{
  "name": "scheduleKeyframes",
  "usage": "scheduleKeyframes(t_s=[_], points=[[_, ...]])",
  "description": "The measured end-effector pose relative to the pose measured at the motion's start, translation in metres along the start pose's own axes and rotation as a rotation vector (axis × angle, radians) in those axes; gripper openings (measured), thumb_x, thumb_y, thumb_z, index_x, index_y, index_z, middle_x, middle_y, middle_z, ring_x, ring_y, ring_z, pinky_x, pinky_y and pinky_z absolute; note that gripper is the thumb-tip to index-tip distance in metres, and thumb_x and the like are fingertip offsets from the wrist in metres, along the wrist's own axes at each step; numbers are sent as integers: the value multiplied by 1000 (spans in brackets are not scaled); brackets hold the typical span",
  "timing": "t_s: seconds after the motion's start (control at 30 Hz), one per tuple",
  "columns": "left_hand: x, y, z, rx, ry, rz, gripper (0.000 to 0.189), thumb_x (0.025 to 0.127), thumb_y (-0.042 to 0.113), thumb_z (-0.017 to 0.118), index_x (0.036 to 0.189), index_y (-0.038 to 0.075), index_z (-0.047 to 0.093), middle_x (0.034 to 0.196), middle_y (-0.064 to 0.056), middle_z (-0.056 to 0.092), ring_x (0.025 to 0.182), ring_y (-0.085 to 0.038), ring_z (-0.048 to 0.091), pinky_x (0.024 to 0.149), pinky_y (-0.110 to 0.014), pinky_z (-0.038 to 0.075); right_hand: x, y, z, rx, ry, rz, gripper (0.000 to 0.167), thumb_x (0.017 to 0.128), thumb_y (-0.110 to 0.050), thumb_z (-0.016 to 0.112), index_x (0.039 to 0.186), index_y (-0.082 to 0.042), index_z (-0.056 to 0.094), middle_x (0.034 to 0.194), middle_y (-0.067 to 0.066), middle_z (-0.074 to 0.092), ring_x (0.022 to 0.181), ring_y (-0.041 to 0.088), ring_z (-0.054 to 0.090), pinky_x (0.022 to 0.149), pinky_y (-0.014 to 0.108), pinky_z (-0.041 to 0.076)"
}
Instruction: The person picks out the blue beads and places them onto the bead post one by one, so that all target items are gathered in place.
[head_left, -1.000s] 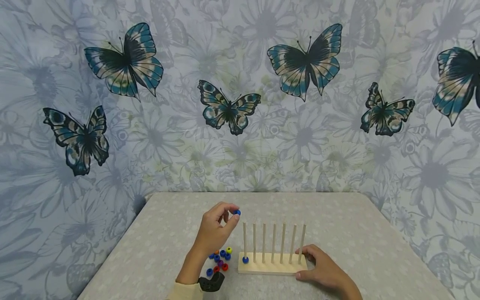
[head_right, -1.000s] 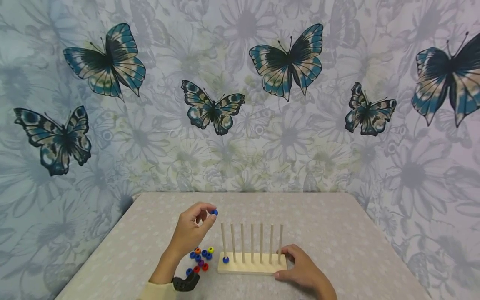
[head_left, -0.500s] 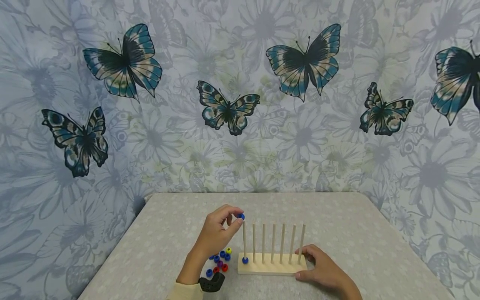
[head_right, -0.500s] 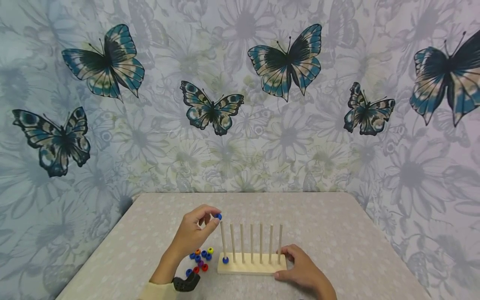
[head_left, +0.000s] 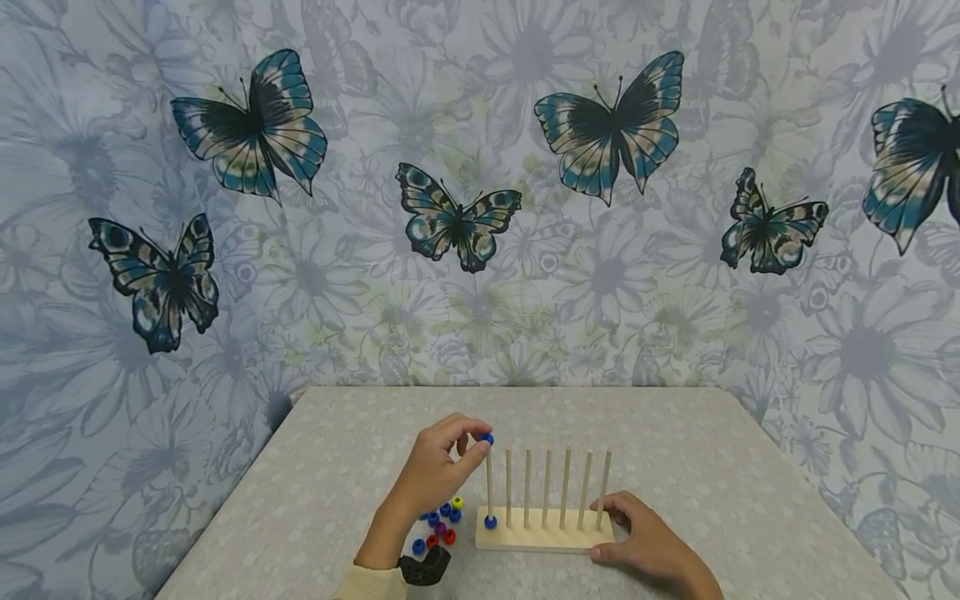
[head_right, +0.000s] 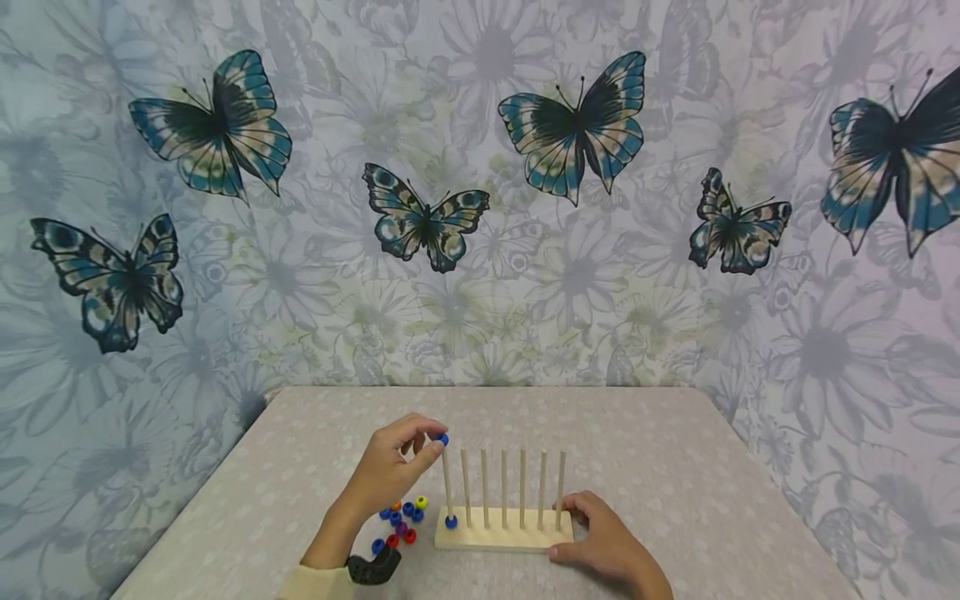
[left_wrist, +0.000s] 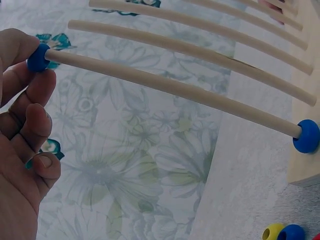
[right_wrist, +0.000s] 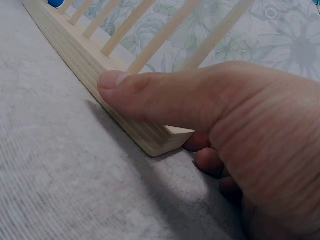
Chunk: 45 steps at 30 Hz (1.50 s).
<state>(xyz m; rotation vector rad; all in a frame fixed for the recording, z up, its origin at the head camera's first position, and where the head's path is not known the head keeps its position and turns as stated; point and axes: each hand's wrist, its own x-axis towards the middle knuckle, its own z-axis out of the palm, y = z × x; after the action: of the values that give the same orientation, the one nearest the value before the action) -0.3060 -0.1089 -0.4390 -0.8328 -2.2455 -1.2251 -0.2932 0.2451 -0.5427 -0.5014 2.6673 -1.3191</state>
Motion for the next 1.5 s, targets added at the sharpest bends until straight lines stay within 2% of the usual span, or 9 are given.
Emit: scheduleKeyframes(t_s=[0.33,0.73,1.0,1.2,1.5], points=[[0,3,-1,5,-13,-13,13,98,33,66,110,34,68,94,18,64,75,-6,52,61,-22,45,-2,-2,0,23,-10,-13,58,75,-34,88,123,-14,62,125,3,58,106,12,55,97,22,47],[-1,0,0,-11,-42,18,15,97,28,67,111,33,69,93,17,64,74,-7,51,61,-23,45,-2,-2,0,14,-2,-17,58,75,-33,88,123,-14,62,125,3,58,109,15,55,99,23,47],[-1,1,-1,4,-53,21,17,96,27,68,112,33,69,93,17,64,75,-6,51,62,-22,46,-2,0,0,-1,-2,-24,57,76,-37,87,123,-15,62,125,3,58,105,10,54,98,21,46],[-1,0,-1,2,-61,36,17,96,26,68,112,33,69,94,17,64,75,-11,53,62,-30,48,-1,1,0,-3,-2,-25,57,76,-38,87,123,-16,63,123,2,58,104,10,54,96,21,47],[-2,-2,0,-1,-67,44,15,97,26,68,111,33,69,94,17,64,74,-10,52,60,-21,43,-2,1,0,12,-7,-28,58,76,-35,88,124,-15,62,124,3,58,104,10,54,95,23,47]])
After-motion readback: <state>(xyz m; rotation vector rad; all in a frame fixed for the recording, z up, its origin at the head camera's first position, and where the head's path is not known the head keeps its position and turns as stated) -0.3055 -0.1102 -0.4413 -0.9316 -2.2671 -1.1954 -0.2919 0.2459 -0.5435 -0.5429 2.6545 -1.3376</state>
